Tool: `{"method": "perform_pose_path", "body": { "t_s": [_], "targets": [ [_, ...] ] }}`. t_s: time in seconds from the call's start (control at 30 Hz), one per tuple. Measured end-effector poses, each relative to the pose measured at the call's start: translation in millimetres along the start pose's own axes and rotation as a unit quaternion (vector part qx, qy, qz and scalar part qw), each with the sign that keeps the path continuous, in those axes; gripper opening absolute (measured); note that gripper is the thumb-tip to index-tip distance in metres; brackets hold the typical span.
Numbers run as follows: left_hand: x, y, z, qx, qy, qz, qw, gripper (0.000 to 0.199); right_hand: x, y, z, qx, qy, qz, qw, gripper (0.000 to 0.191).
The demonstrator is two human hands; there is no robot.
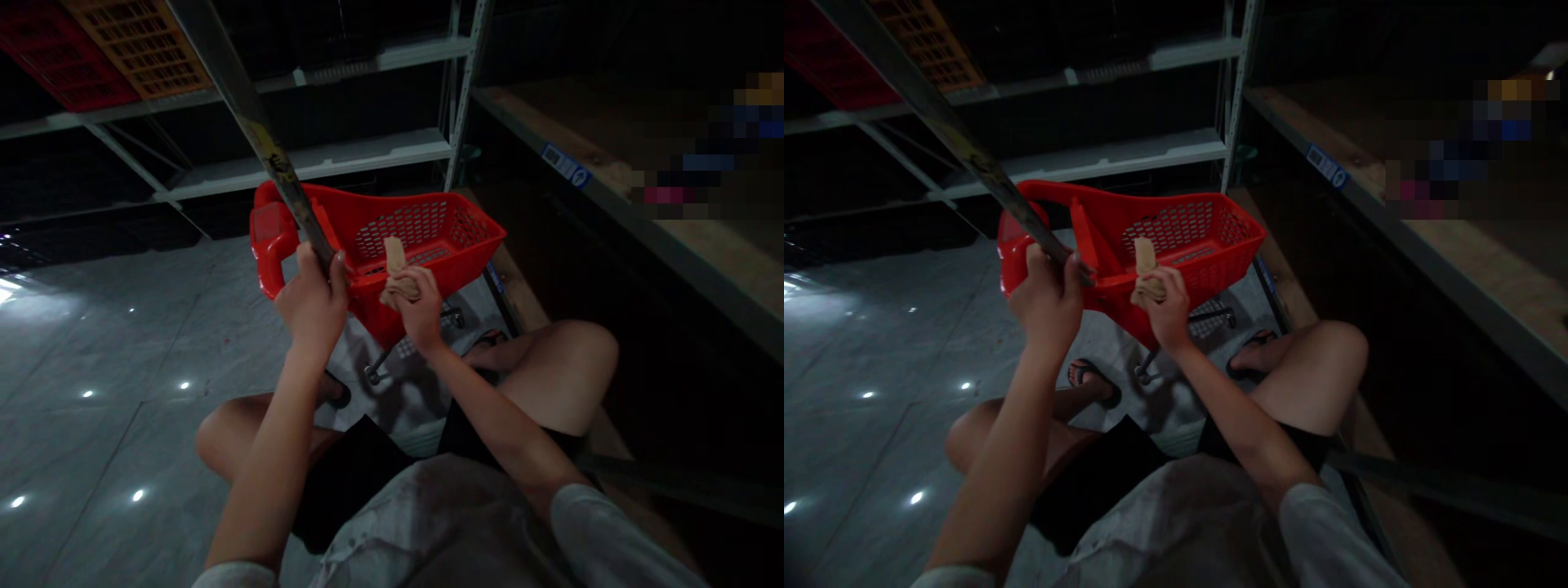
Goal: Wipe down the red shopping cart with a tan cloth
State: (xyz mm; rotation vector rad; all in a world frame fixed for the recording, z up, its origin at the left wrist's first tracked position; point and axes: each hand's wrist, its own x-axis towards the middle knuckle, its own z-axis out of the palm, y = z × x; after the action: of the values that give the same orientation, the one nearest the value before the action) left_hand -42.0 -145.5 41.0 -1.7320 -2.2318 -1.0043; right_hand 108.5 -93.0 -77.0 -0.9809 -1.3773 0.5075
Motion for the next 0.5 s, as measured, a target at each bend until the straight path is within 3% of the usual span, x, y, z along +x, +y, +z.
{"method": "perform_pose_path", "body": {
  "t_s": [0.1,0.17,0.23,0.4,0.5],
  "targets": [
    [12,-11,-25.5,-0.026,-0.132,0.107,0.985,0.036,35,32,-26,-0.030,0.089,0.066,0.993,0.026],
    [19,-16,-36.7,-0.018,-0.193,0.151,0.969,0.035,42,36,-29,-0.032,0.119,0.096,0.988,0.028],
    [23,-18,-39.0,-0.004,-0.204,0.157,0.966,0.032,31,17,-18,-0.007,0.098,0.081,0.992,0.030],
    [16,-12,-27.2,-0.060,-0.179,0.149,0.971,0.030,-13,-61,22,0.072,-0.003,-0.039,0.997,0.028],
    [11,-9,-25.7,-0.090,-0.173,0.138,0.971,0.029,-33,-55,28,0.035,-0.016,-0.084,0.996,0.029]
  ]
}}
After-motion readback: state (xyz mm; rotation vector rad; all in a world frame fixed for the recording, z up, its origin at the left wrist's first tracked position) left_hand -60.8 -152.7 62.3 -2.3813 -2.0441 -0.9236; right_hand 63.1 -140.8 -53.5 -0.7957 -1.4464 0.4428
